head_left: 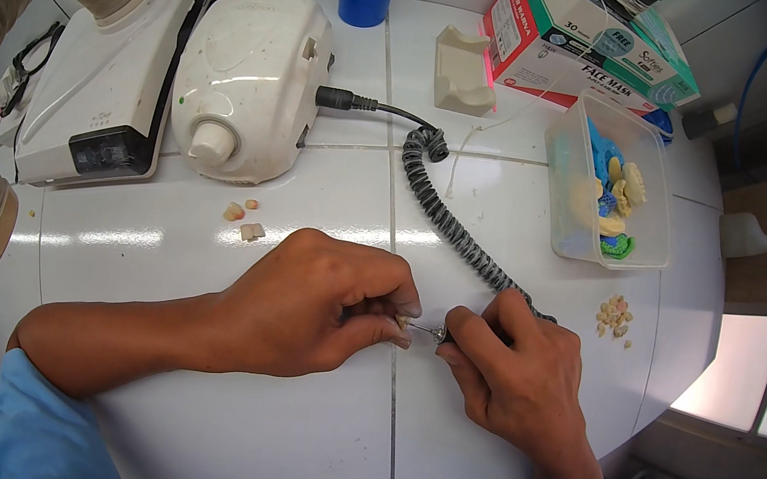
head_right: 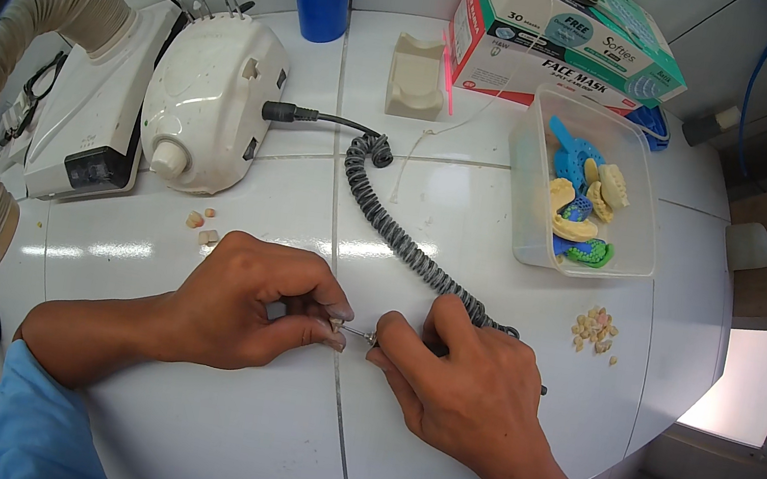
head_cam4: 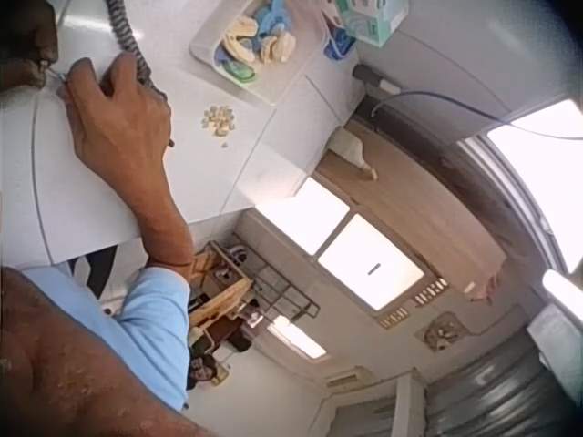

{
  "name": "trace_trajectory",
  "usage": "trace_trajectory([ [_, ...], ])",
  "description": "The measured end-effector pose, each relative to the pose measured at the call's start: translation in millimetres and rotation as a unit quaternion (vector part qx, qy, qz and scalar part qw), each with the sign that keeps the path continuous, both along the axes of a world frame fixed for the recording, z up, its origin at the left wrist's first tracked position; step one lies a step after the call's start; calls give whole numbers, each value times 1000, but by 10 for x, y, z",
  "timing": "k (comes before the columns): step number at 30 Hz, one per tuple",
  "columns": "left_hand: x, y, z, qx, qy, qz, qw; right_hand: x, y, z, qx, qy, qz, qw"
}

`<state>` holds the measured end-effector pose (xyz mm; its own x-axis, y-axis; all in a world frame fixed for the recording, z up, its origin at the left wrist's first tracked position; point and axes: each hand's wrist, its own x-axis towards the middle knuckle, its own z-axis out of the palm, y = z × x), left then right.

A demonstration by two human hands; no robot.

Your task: The recorder uses a handheld rotary tool to polish a dental prosthesis (tooth crown).

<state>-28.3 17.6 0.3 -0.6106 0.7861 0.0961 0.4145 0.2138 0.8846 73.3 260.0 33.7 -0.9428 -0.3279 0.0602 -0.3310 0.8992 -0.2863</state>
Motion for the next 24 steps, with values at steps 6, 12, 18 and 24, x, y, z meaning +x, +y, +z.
trace_trajectory([
  [6, 0, 0, -9, 2, -5, 0, 1000, 4, -7, 3, 2, -5, -4, 1000],
  [12, -2, 3, -7, -1, -7, -1, 1000, 1, 10, -7, -1, -6, 2, 1000],
  [18, -2, 0, 4, -6, -9, -3, 1000, 0, 0, -5, 0, -7, -1, 1000],
  [24, -4, 0, -12, -8, 3, -9, 1000, 2, -5, 1, -2, -7, -1, 1000],
])
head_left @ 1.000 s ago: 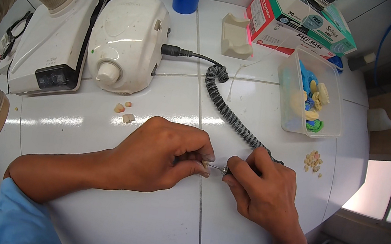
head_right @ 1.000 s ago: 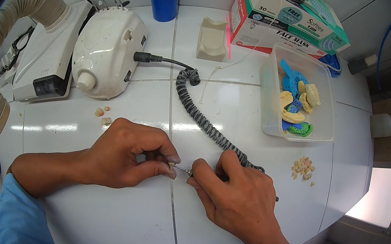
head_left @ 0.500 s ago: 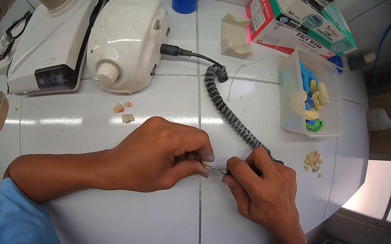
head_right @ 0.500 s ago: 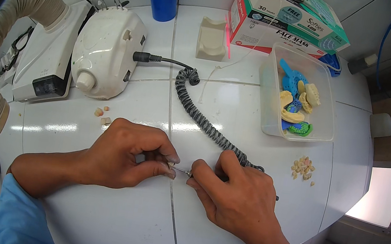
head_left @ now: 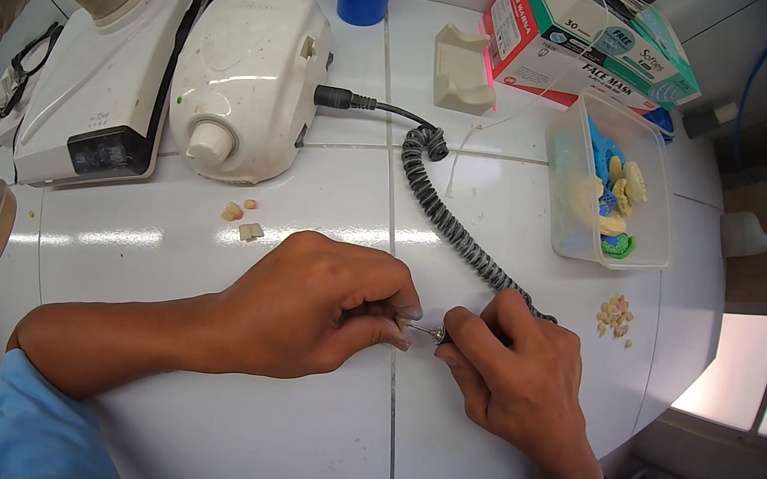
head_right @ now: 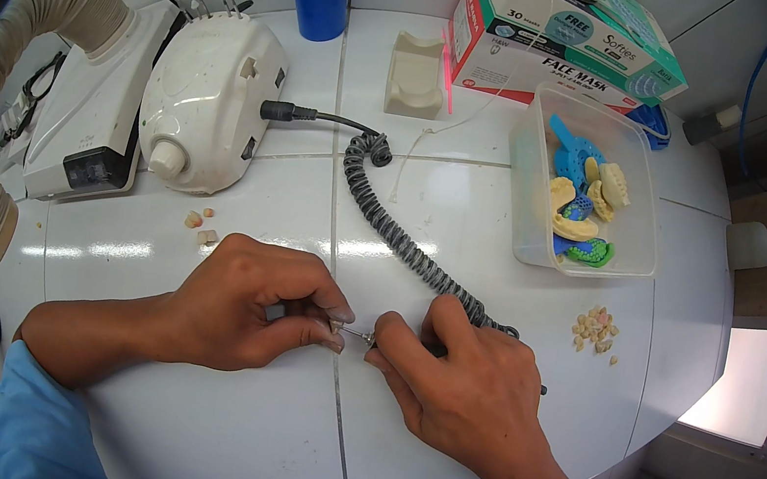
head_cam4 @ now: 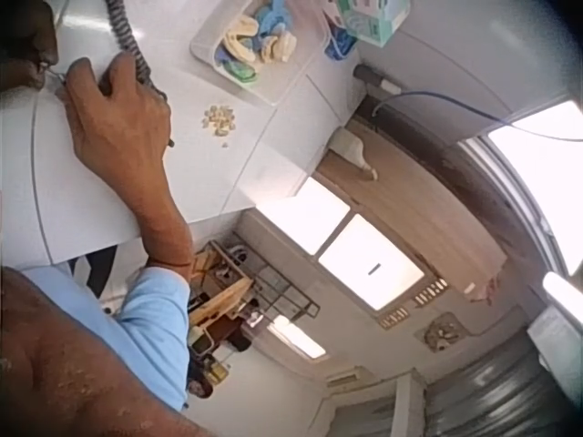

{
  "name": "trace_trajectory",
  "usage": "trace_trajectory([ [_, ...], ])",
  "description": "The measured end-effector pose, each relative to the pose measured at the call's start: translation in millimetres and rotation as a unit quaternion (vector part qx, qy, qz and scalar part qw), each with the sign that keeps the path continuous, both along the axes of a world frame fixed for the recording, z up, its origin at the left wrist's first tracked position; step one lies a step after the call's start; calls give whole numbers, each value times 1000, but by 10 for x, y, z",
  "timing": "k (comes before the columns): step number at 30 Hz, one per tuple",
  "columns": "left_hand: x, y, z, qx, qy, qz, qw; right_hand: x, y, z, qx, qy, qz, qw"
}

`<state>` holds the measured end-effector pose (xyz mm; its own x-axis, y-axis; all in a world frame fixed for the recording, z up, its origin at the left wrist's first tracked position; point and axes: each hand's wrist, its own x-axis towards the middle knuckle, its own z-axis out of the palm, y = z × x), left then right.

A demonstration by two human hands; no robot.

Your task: The recorder uses a handheld rotary tool to polish a dental prosthesis (tooth crown).

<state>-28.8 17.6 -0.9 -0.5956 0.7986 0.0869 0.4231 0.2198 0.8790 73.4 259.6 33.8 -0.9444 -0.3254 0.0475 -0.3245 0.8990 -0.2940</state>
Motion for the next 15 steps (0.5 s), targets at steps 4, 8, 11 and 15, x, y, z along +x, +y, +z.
trace_trajectory([
  [4, -2, -4, 5, -1, -6, -1, 1000, -3, 11, -6, -5, 0, 2, 1000],
  [8, -2, -5, 13, -6, 0, -4, 1000, 0, 15, 4, -6, -1, 4, 1000],
  [11, -2, 1, -4, -5, 5, -3, 1000, -2, 6, -2, -8, -1, 1, 1000],
  [15, -3, 8, 7, -4, 0, -1, 1000, 5, 10, -20, -12, 2, -2, 1000],
])
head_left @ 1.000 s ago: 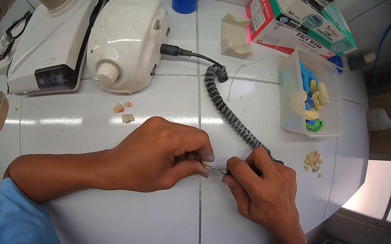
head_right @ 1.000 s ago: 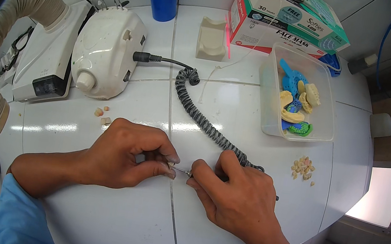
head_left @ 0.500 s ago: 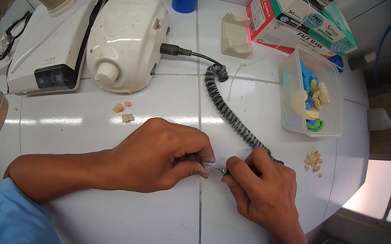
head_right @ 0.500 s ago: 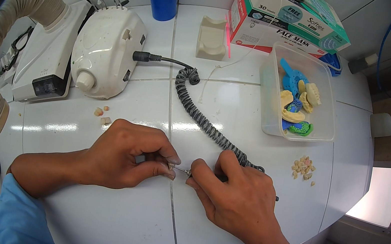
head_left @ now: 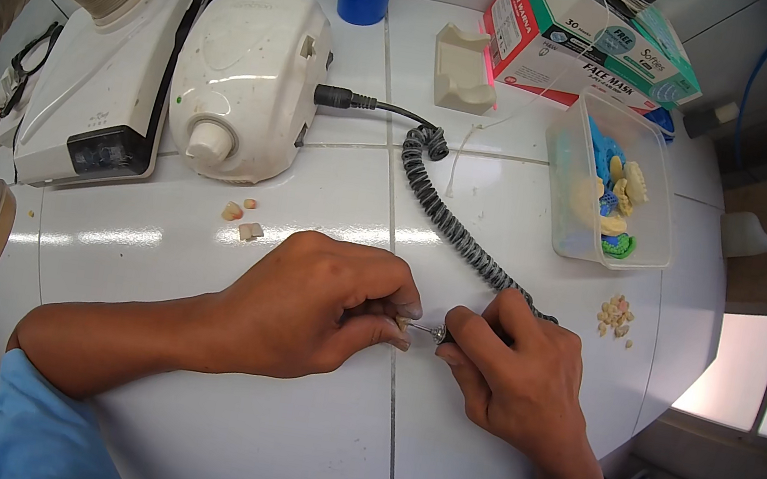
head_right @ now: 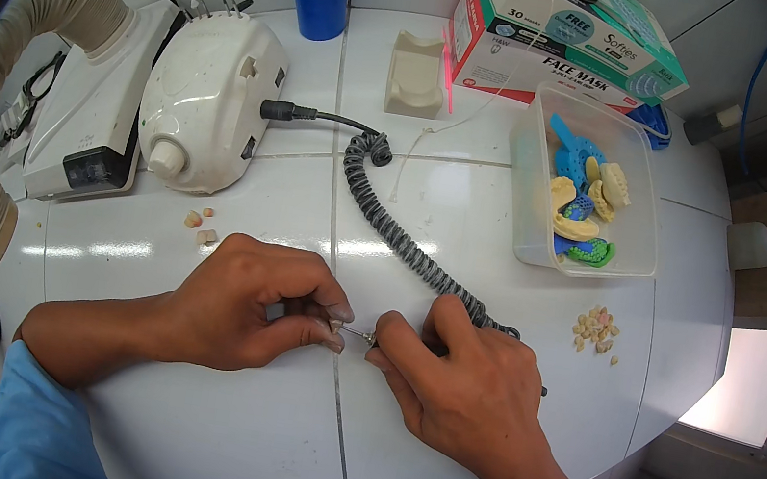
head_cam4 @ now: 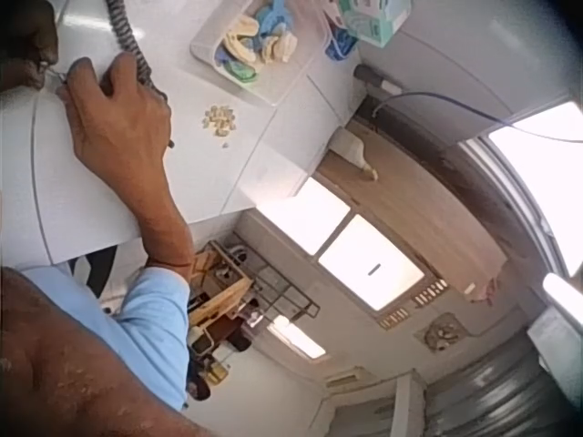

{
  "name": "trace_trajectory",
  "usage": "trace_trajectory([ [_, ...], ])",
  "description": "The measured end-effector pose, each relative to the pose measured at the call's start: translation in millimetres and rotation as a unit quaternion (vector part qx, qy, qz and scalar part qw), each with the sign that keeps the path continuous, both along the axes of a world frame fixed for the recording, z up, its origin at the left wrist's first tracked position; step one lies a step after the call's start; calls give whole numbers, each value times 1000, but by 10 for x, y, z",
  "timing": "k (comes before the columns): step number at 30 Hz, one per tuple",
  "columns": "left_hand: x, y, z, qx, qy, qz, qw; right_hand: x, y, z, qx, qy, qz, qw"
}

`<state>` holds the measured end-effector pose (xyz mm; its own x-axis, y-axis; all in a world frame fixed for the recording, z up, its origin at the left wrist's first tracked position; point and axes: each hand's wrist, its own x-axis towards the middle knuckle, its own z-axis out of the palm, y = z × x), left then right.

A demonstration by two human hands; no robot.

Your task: The recorder uses a handheld rotary tool to polish a dental prosthesis (tooth crown).

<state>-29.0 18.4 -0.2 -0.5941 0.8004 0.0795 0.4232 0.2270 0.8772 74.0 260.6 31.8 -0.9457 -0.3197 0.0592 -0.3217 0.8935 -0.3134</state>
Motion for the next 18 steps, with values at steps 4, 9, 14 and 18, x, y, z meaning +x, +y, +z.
trace_trajectory([
  [4, 5, -4, -5, 3, -4, 4, 1000, -2, -14, 17, 7, -3, -2, 1000],
  [9, 11, 1, -5, 3, -5, 4, 1000, -7, -6, 8, 0, -2, 6, 1000],
  [14, 11, 0, 3, -1, -12, 4, 1000, -9, -8, 20, 7, -2, 3, 1000],
  [18, 5, -2, 4, 2, -11, 2, 1000, 0, -18, 10, 13, -2, -11, 1000],
])
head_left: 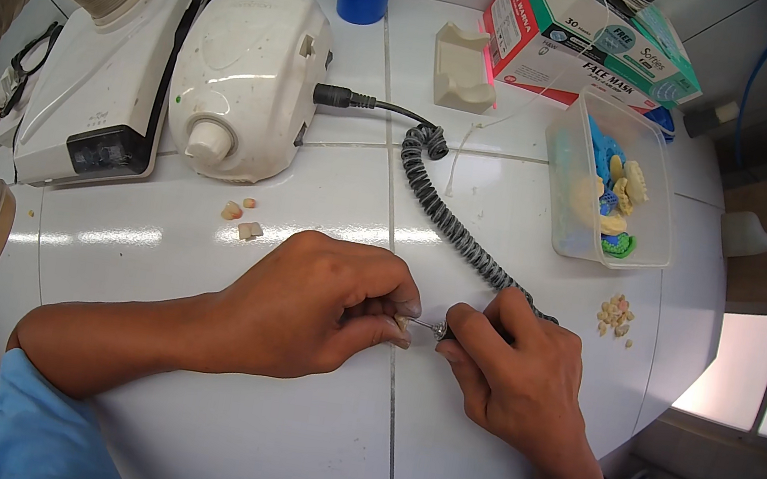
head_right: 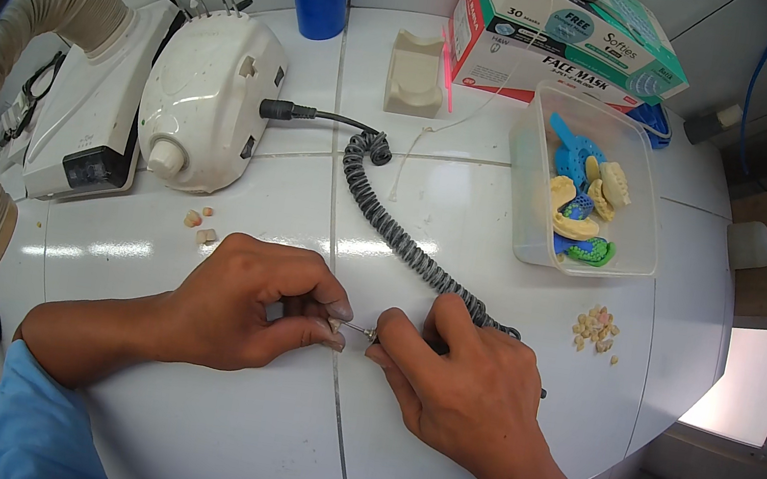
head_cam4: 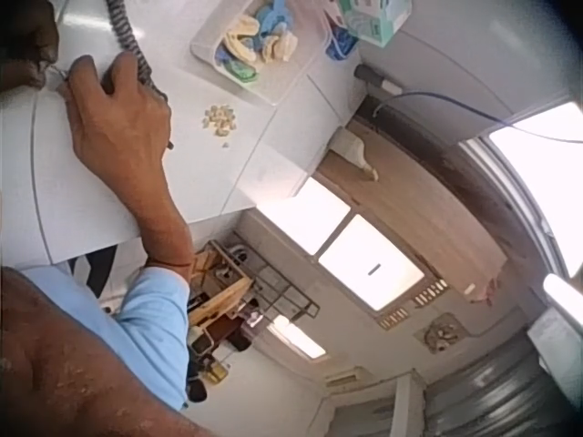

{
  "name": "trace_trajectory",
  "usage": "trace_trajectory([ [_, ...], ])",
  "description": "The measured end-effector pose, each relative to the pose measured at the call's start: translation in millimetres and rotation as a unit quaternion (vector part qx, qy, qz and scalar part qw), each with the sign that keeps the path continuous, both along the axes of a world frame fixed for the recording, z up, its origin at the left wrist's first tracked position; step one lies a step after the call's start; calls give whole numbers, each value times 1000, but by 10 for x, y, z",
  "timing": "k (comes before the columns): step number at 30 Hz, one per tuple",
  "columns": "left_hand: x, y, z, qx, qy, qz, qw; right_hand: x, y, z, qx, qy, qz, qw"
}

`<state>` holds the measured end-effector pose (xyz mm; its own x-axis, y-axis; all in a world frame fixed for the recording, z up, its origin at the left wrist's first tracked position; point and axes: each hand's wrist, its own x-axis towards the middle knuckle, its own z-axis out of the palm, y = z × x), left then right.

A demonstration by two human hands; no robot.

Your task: The recorder uses a handheld rotary tool to polish a dental prosthesis (tooth crown).

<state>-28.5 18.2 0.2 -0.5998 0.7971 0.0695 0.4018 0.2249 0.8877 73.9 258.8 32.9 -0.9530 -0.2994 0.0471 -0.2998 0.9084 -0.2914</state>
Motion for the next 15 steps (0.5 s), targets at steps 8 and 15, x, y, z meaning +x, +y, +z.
trace_trajectory([
  [8, 5, 1, 0, -9, -3, 3, 1000, 1, 17, -5, -4, 4, 5, 1000],
  [15, 8, -2, 12, -10, -8, 4, 1000, 7, 10, -9, -5, 11, 6, 1000],
])
